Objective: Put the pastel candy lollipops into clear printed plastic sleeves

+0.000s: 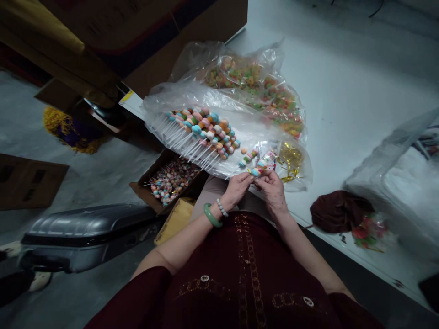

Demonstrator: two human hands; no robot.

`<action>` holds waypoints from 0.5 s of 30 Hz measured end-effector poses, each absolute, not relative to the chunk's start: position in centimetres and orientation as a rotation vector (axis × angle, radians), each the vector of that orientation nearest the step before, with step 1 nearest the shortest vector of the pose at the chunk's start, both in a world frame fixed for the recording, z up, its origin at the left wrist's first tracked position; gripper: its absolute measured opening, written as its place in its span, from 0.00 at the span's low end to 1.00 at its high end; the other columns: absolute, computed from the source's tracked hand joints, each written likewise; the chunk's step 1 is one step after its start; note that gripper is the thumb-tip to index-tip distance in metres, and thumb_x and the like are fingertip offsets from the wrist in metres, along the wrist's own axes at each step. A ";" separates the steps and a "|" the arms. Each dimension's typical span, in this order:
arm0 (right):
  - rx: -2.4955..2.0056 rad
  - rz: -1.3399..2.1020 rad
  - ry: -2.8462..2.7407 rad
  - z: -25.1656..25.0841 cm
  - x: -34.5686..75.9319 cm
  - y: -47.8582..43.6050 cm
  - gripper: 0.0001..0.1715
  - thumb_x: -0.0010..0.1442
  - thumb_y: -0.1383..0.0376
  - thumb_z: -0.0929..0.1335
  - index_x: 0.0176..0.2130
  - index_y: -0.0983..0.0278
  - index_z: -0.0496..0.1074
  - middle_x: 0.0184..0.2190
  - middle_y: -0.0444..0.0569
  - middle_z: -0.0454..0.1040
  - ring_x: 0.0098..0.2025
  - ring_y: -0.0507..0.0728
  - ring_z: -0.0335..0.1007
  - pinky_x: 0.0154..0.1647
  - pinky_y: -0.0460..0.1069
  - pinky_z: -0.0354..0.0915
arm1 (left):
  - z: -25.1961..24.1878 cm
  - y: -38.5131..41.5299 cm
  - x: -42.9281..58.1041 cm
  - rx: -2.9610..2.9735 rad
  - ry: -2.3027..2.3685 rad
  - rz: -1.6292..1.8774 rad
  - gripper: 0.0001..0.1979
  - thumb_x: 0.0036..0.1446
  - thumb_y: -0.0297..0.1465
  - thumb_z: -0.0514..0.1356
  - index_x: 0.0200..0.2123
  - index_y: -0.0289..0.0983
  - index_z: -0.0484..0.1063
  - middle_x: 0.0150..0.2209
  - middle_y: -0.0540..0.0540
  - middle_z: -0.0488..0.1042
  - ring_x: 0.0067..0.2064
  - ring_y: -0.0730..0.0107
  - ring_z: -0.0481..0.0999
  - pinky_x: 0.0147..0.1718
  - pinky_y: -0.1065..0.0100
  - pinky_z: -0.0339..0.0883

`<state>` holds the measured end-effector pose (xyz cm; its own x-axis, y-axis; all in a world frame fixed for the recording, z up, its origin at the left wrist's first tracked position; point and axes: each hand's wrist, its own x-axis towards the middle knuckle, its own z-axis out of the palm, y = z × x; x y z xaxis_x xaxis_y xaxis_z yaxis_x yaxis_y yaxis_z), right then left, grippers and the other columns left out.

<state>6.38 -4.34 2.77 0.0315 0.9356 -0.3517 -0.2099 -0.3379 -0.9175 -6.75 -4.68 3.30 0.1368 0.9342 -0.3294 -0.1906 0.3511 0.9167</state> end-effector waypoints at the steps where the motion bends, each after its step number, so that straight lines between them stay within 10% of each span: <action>1: -1.295 1.587 -0.805 2.9 6.8 -4.3 0.20 0.41 0.64 0.75 0.35 0.62 0.68 0.20 0.36 0.67 0.21 0.48 0.61 0.22 0.43 0.57 | 3.3 -4.7 -7.0 0.764 1.070 0.910 0.19 0.50 0.44 0.64 0.21 0.36 0.65 0.18 0.55 0.56 0.21 0.80 0.51 0.20 0.72 0.43; 5: -1.171 1.826 -0.952 3.9 8.8 -4.6 0.30 0.40 0.65 0.77 0.45 0.63 0.73 0.25 0.39 0.72 0.24 0.49 0.65 0.25 0.45 0.61 | 3.5 -5.1 -8.0 0.457 0.719 0.557 0.15 0.49 0.40 0.65 0.25 0.34 0.69 0.13 0.58 0.54 0.14 0.83 0.44 0.15 0.73 0.36; 15: -1.159 1.442 -1.578 7.0 8.0 -8.4 0.14 0.55 0.54 0.73 0.32 0.62 0.74 0.27 0.47 0.77 0.26 0.55 0.71 0.28 0.49 0.67 | 5.1 -4.3 -11.2 0.662 0.560 0.158 0.20 0.39 0.44 0.70 0.19 0.32 0.71 0.11 0.52 0.62 0.11 0.82 0.50 0.11 0.74 0.41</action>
